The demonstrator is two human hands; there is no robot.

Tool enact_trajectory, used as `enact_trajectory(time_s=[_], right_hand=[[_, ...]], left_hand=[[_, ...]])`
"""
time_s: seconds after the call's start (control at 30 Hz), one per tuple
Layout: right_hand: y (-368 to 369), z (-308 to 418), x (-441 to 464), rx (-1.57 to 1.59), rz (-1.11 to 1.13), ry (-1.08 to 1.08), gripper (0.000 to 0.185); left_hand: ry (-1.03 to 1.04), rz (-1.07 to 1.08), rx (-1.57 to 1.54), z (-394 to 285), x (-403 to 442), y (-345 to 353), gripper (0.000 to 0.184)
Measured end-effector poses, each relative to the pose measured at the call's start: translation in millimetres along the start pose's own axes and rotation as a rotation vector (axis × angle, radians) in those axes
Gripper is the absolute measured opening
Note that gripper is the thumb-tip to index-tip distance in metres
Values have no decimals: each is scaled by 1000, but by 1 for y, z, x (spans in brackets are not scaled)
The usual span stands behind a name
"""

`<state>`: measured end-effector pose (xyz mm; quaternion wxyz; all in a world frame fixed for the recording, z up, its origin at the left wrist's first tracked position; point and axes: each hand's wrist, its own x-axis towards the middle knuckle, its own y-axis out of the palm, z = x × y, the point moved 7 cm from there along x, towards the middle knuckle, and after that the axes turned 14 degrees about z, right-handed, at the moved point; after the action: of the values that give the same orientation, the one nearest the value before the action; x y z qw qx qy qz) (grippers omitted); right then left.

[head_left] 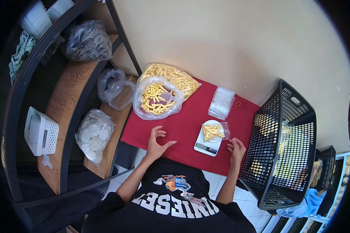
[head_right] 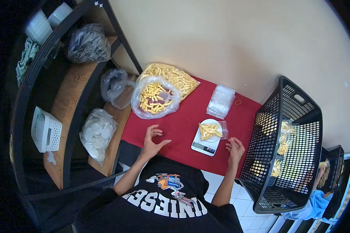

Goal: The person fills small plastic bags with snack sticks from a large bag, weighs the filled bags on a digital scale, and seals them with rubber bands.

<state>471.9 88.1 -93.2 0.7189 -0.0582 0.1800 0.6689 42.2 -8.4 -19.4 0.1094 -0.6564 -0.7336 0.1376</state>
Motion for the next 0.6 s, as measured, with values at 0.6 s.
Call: enact_trajectory(time_s=[0.6], right_hand=[[34, -21, 6, 246, 66, 6, 16]], left_hand=[[78, 128, -22, -23, 31, 33, 83]])
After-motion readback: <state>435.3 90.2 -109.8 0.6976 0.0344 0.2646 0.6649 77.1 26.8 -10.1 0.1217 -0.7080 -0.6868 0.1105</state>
